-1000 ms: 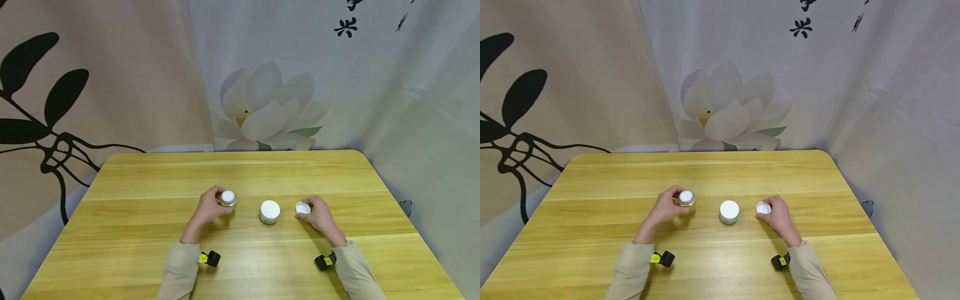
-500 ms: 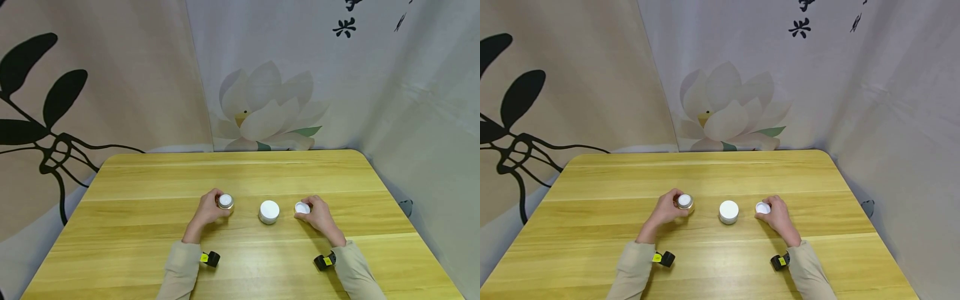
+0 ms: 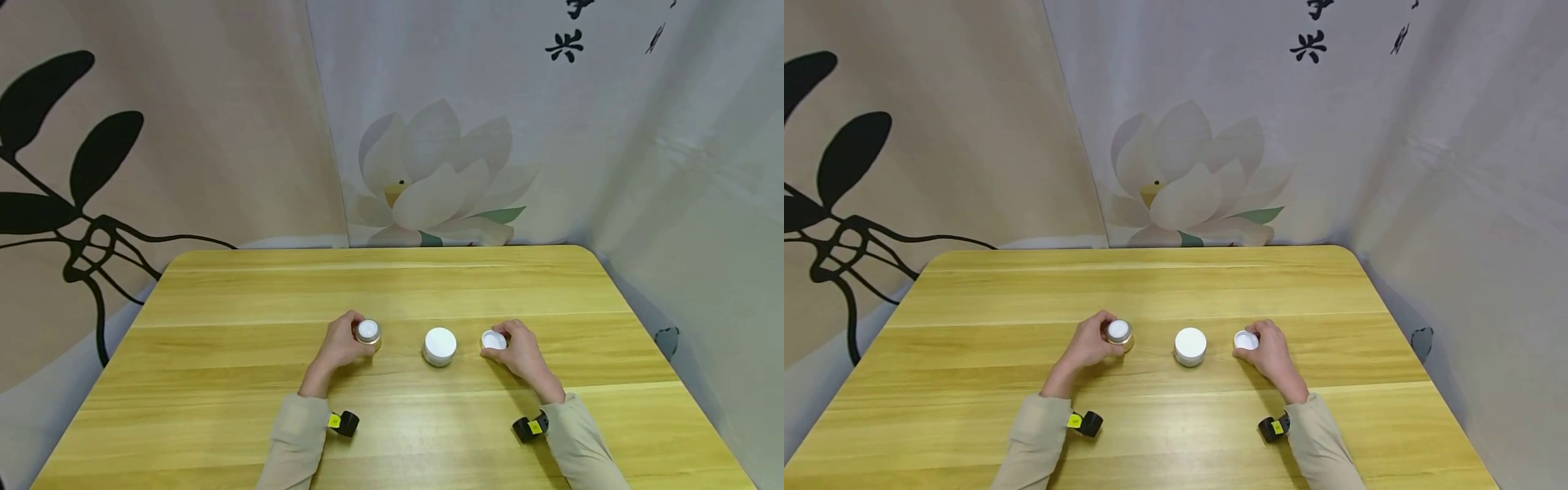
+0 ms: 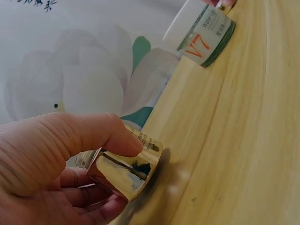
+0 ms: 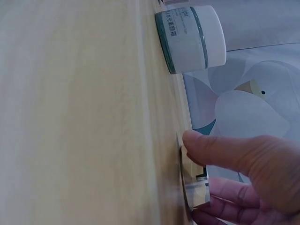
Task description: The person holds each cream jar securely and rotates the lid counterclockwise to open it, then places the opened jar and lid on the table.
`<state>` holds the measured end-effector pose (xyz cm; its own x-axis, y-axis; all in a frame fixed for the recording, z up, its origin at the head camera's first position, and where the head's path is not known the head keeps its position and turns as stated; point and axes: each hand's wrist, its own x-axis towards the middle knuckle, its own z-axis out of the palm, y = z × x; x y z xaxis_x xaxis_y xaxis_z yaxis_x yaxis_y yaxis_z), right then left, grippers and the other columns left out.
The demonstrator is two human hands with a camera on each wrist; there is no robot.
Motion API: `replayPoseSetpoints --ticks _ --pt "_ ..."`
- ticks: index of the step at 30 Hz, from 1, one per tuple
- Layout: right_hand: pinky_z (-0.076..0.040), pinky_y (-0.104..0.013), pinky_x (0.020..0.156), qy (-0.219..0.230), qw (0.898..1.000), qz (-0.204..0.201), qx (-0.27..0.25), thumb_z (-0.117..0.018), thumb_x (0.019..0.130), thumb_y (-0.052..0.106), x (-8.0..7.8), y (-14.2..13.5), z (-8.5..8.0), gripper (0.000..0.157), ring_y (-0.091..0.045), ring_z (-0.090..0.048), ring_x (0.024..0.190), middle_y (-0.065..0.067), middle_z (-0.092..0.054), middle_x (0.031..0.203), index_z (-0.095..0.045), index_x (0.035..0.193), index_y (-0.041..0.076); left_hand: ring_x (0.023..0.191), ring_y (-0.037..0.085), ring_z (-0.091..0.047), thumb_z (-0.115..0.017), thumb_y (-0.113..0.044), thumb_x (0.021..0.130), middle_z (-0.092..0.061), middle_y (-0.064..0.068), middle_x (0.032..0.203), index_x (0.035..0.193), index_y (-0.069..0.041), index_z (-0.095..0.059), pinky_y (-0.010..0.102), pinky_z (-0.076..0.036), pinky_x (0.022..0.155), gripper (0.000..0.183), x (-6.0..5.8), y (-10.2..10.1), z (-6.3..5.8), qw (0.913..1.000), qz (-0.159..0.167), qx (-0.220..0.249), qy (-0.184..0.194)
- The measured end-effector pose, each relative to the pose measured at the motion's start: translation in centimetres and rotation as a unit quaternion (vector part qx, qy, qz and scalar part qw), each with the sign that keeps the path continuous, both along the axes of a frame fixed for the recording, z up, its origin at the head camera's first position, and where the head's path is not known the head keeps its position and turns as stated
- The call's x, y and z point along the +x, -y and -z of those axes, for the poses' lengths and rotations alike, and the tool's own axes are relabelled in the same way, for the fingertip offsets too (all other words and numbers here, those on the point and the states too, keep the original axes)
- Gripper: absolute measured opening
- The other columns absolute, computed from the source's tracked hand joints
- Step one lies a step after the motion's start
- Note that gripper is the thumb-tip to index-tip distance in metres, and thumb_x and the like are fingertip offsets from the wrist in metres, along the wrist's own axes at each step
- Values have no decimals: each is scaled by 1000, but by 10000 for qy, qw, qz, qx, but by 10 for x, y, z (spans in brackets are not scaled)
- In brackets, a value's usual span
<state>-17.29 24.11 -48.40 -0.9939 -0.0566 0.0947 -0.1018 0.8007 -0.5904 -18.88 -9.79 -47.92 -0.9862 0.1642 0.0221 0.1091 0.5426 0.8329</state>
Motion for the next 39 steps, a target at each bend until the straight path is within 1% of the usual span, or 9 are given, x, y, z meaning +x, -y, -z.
replayPoseSetpoints --ticks 7,12,17,21,25,29,34,36,39 --pt "-47 -46 78 -27 10000 -2 -17 -84 67 13 0 -1 1 42 -33 -57 88 -18 -58 95 -63 96 -8 90 28 -57 -79 4 60 -61 15 95 100 5 -56 42 -47 82 46 -1 -1 3 10000 31 -16 14" --pt "-47 -47 78 -27 10000 2 -37 -84 67 12 1 -2 1 41 -33 -57 88 -18 -58 95 -62 96 -8 94 30 -58 -79 4 61 -61 16 99 103 5 -55 44 -47 85 48 -1 -3 4 9999 48 -67 134" --pt "-47 -47 78 -27 10000 4 -46 -83 67 12 1 -3 0 41 -33 -57 87 -18 -58 95 -62 96 -8 98 31 -56 -80 1 63 -59 17 106 113 7 -52 44 -46 86 58 -1 -7 -2 9991 213 -265 233" --pt "-47 -47 78 -89 9999 -17 -45 -84 67 12 1 -3 0 41 -32 -57 87 -17 -58 94 -62 96 -8 106 33 -49 -82 -8 65 -56 18 116 123 6 -50 46 -43 88 67 1 -14 -14 9983 322 -488 20" --pt "-47 -47 78 -103 9999 -37 -30 -84 67 12 1 -3 1 41 -32 -56 87 -18 -58 94 -62 96 -7 115 35 -44 -81 -12 68 -54 17 122 123 2 -53 50 -38 94 63 2 -25 -25 9968 454 -435 -500" --pt "-47 -46 78 -81 10000 -30 -19 -84 67 12 1 -2 1 41 -33 -56 88 -18 -58 95 -62 97 -7 115 34 -46 -80 -12 70 -54 16 124 123 1 -55 50 -40 94 60 3 -39 -31 9927 894 -185 -785" --pt "-47 -47 78 -100 9999 -44 -82 -83 68 12 0 -1 2 41 -33 -57 88 -18 -58 95 -62 98 -7 108 34 -50 -79 -10 70 -56 19 119 122 4 -54 46 -43 89 60 3 -59 -31 9845 1558 23 -810" --pt "-47 -47 78 -131 9998 -49 -119 -83 68 11 0 -1 2 41 -33 -57 88 -18 -57 94 -62 98 -7 107 34 -51 -80 -11 69 -55 19 118 123 5 -52 45 -44 89 62 2 -65 -29 9828 1691 -14 -741" --pt "-47 -47 79 -170 9998 -52 -132 -83 68 11 0 -1 4 41 -33 -57 88 -17 -57 94 -62 98 -7 108 34 -52 -81 -13 69 -54 19 120 125 6 -49 43 -45 89 68 2 -74 -24 9829 1735 -205 -578"
